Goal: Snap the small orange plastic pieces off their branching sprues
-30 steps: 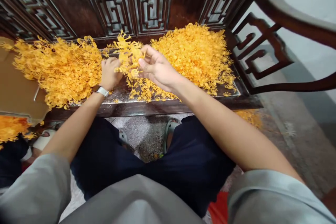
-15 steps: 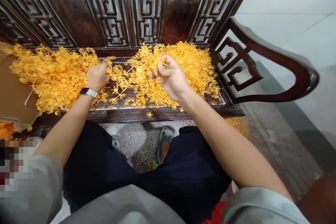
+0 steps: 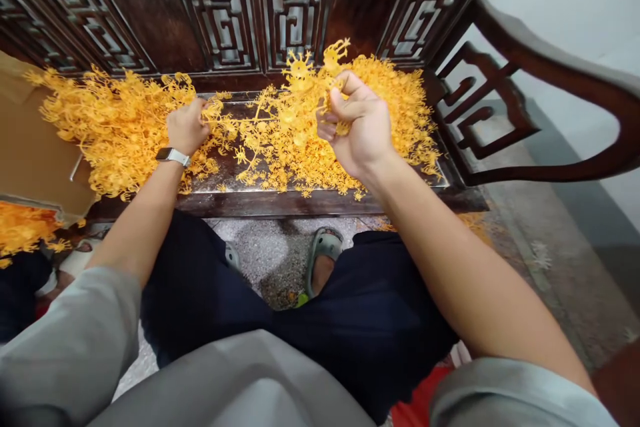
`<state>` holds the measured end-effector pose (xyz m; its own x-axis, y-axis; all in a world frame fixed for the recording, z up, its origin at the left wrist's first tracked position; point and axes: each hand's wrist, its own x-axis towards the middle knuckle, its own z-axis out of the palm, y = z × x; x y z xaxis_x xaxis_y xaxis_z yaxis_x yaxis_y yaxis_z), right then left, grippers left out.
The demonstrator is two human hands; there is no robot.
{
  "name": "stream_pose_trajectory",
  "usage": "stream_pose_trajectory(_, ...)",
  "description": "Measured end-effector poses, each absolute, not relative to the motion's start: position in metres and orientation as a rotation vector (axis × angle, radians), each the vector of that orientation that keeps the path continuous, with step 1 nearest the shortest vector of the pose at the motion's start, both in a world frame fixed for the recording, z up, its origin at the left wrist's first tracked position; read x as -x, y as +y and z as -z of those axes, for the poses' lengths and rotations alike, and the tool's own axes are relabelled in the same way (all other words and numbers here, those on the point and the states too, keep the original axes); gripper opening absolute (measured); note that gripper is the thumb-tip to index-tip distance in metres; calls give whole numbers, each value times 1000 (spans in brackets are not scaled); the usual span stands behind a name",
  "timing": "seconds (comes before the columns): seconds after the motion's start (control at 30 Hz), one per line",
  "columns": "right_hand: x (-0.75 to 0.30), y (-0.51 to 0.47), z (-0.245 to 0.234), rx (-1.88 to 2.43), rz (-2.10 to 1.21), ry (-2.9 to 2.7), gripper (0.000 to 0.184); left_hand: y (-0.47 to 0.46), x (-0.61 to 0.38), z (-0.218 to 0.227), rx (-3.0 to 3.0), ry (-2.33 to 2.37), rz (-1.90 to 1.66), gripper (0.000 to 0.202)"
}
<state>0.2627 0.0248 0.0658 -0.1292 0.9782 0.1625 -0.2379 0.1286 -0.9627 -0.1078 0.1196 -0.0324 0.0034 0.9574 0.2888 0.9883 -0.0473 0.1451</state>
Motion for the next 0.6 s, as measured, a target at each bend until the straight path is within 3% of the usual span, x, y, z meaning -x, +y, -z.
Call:
stream_pose_trajectory(0.27,-247,31,-59,935,-1399,-1202,47,123,126,18,1977,-2134,457,52)
stream_pose_trajectory(0.43,-225,53,-32,885,-1264,-1381,63,124,154,24,2135,-2041,128,58)
stream_pose_trajectory(0.53,-222,56,-25,897,-1272,-1480,55,126,148,34,2270,-1845,75,63)
stream_pose_trajectory(0.6,-219,51,-28,854,-1442,-1451,44,117,134,28,2323,-1837,179,81)
